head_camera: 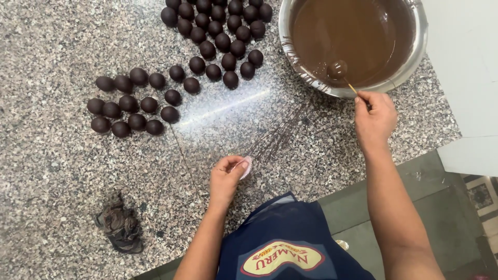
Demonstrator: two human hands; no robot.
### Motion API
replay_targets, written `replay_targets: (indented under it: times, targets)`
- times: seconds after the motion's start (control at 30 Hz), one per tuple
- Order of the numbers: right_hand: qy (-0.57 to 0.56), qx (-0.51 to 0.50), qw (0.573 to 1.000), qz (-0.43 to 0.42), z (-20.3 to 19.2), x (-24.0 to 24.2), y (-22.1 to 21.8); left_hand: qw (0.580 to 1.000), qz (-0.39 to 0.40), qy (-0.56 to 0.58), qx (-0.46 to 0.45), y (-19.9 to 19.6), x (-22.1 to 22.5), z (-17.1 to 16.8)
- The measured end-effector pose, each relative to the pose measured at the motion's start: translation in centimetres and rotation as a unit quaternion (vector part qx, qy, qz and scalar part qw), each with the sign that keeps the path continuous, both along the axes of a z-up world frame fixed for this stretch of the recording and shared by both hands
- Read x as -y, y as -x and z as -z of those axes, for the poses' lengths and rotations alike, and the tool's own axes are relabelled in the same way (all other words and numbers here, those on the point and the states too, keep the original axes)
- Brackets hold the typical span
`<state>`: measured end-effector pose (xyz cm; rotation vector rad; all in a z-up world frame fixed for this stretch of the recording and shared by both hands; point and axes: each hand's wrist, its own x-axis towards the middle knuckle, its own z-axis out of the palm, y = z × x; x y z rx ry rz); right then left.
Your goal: Dipping chocolate-covered treats into melted chocolate and placing them into paper liners.
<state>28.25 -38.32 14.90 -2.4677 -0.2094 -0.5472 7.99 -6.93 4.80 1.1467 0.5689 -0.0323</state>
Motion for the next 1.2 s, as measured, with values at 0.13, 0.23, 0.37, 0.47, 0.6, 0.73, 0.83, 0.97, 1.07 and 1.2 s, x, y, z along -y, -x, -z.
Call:
replay_targets:
  times: [0.13, 0.23, 0.37, 0.47, 0.6, 0.73, 0.83, 0.97, 1.07, 1.2]
  targets:
    - [0.004, 0.007, 1.000, -0.005, -0.4, -0.3, 0.2, 0.999, 0.013, -0.035, -0.007, 0.3, 0.0, -0.5]
    - [0.005, 0.011, 1.000, -0.009, -0.2, -0.2, 0.2, 0.999, 0.015, -0.030, 0.000, 0.2, 0.0, -0.7]
    - [0.010, 0.007, 1.000, -0.003, -0.5, -0.5, 0.4, 0.999, 0.023, -0.030, -0.005, 0.1, -0.1, -0.8]
    - [0.022, 0.001, 1.000, 0.000, -1.0, -0.9, 0.7, 0.999, 0.031, -0.024, 0.003, 0.0, -0.1, -0.2]
    - [0.007, -0.003, 1.000, -0.005, -0.9, -0.9, 0.8, 0.992, 0.018, 0.114, -0.044, -0.1, -0.1, 0.6]
    - [-0.004, -0.011, 1.000, -0.011, -1.1, -0.9, 0.9, 0.972, 0.004, 0.230, -0.052, -0.9, 0.1, -0.5]
    - [-0.009, -0.012, 1.000, -0.015, -1.2, -1.2, 1.3, 0.969, 0.012, 0.245, -0.021, -1.2, 0.3, -0.3]
    - [-0.033, -0.026, 0.999, -0.025, -1.0, -1.6, 2.1, 0.963, 0.000, 0.268, -0.023, -1.8, 0.6, -0.4]
    - [-0.026, -0.031, 0.999, -0.036, -0.9, -2.0, 3.3, 0.959, 0.002, 0.283, -0.023, -2.2, 0.9, 0.0]
    - [-0.046, -0.060, 0.995, -0.068, -1.3, -3.2, 5.5, 0.959, 0.005, 0.284, -0.013, -2.6, 1.2, 0.0]
